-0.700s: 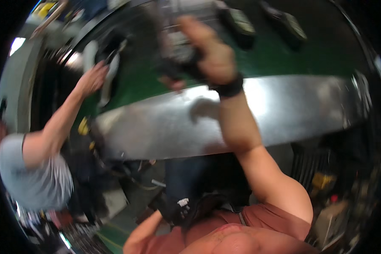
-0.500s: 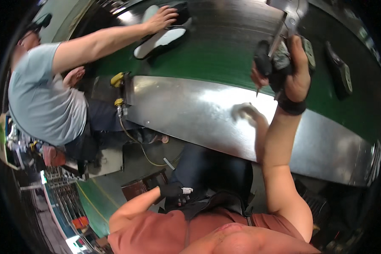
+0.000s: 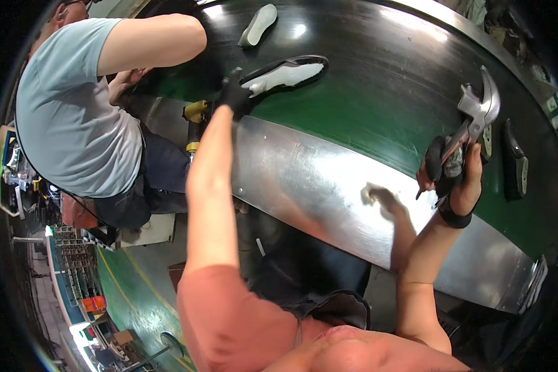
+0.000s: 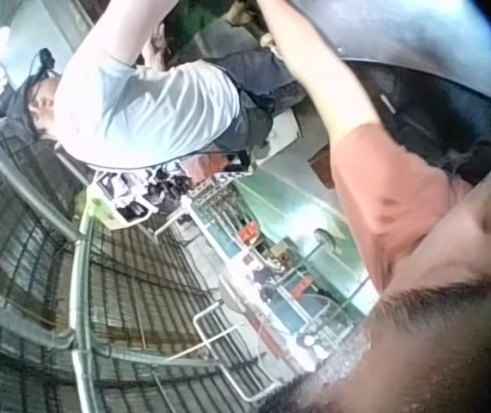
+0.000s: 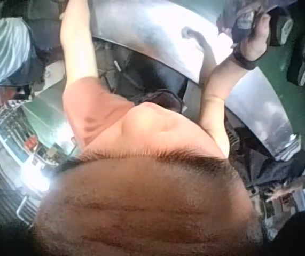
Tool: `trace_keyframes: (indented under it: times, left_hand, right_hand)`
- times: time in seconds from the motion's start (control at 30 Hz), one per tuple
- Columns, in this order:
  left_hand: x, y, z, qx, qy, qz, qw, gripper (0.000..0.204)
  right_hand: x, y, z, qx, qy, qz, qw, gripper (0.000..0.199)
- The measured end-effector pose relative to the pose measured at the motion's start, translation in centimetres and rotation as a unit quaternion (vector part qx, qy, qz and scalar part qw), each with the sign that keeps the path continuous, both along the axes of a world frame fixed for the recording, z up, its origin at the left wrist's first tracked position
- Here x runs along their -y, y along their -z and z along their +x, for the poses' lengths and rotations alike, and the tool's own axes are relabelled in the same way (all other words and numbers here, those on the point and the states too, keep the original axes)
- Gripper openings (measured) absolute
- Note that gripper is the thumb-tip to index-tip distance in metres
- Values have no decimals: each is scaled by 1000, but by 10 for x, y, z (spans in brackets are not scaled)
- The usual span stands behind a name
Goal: The person sits on the floor and uses a curved metal tool to scrape and trim the white soles of black shoes. They repeatedly pick up shoes from a nearby table, place them on their lap, and work on the soles before returning them to the table.
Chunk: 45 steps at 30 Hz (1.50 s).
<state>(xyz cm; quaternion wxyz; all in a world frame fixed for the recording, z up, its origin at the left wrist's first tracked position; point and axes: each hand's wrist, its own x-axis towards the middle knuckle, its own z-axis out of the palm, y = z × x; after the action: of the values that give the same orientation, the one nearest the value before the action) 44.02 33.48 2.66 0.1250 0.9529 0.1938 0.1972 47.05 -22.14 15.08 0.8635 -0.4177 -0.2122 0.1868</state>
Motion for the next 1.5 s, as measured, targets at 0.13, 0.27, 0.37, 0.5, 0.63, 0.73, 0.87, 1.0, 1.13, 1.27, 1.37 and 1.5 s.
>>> trace_keyframes:
  times: [0.13, 0.27, 0.37, 0.5, 0.63, 0.73, 0.87, 1.0, 1.13, 1.27, 1.37, 1.5]
  left_hand:
    - [107, 16, 61, -13, -109, -142, 984, 70]
    - [197, 16, 43, -56, -139, -78, 986, 100]
    - [201, -7, 34, -69, -177, -157, 969, 87]
    - [198, -22, -40, 31, 28, -286, 957, 62]
    - [215, -31, -215, 147, 179, -654, 720, 49]
    - [238, -51, -295, 150, 234, -719, 637, 46]
    - [352, -1, -334, 169, 317, -572, 737, 39]
    - [421, -27, -333, 25, 424, -431, 796, 22]
    - [439, 13, -320, -21, 392, -726, 565, 37]
    - [435, -14, -324, 1, 385, -704, 597, 66]
    - [422, -9, -322, -16, 421, -693, 584, 75]
    - [424, -18, -320, -9, 392, -690, 608, 78]
  right_hand:
    - [27, 24, -44, -49, -10, -5, 999, 40]
    - [46, 24, -132, -118, -104, -27, 987, 37]
    - [83, 32, -202, -179, -29, -94, 979, 39]
    - [100, -11, -276, -189, 0, -143, 971, 39]
    - [122, -15, -349, -178, 4, -190, 965, 40]
    - [130, -5, -387, -270, -37, -202, 941, 40]
    - [106, 7, -415, -259, -90, -278, 921, 47]
    - [94, 41, -453, -213, -150, -263, 929, 49]
    - [63, 89, -469, -239, -97, -171, 951, 50]
    - [43, 94, -467, -317, -88, -40, 944, 55]
    - [34, 80, -466, -370, -85, 67, 923, 50]
    - [45, 71, -450, -393, -98, 20, 914, 51]
